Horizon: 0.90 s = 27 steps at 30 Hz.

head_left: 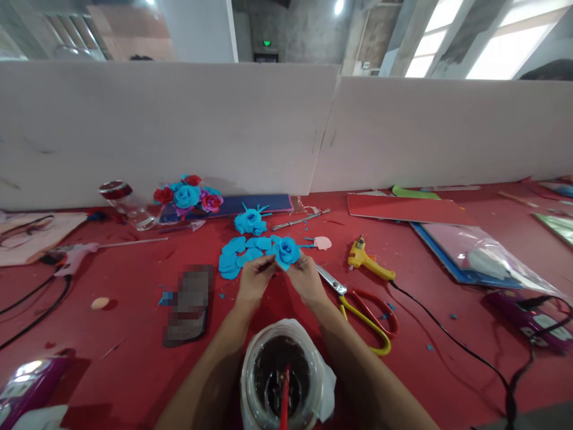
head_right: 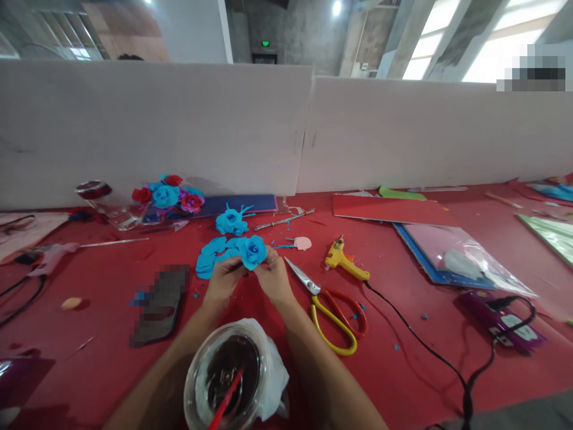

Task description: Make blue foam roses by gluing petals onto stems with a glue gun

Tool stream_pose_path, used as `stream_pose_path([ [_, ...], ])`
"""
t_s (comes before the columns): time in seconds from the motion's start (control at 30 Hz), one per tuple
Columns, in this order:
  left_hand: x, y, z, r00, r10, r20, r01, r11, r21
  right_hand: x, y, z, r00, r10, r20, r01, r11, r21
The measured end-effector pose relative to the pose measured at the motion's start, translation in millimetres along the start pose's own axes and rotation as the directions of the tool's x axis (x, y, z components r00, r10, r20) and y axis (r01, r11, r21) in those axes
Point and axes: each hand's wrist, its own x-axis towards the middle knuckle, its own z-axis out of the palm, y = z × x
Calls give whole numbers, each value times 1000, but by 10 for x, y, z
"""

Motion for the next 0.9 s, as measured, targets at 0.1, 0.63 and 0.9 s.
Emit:
stream_pose_path([
  [0.1,2,-11,0,998,29,-50,-31,998,-46,6,-16,-12,1000,6,6,-6,1000,24],
  [0.63,-17,90,58,984,-167,70,180,875,-450,-22,-106,21,990,23,140,-4,991,-135],
  [0.9,-2,34,-31,983,45,-176,-70,987,-143,-8,-106,7,997,8,82,9,978,-209],
])
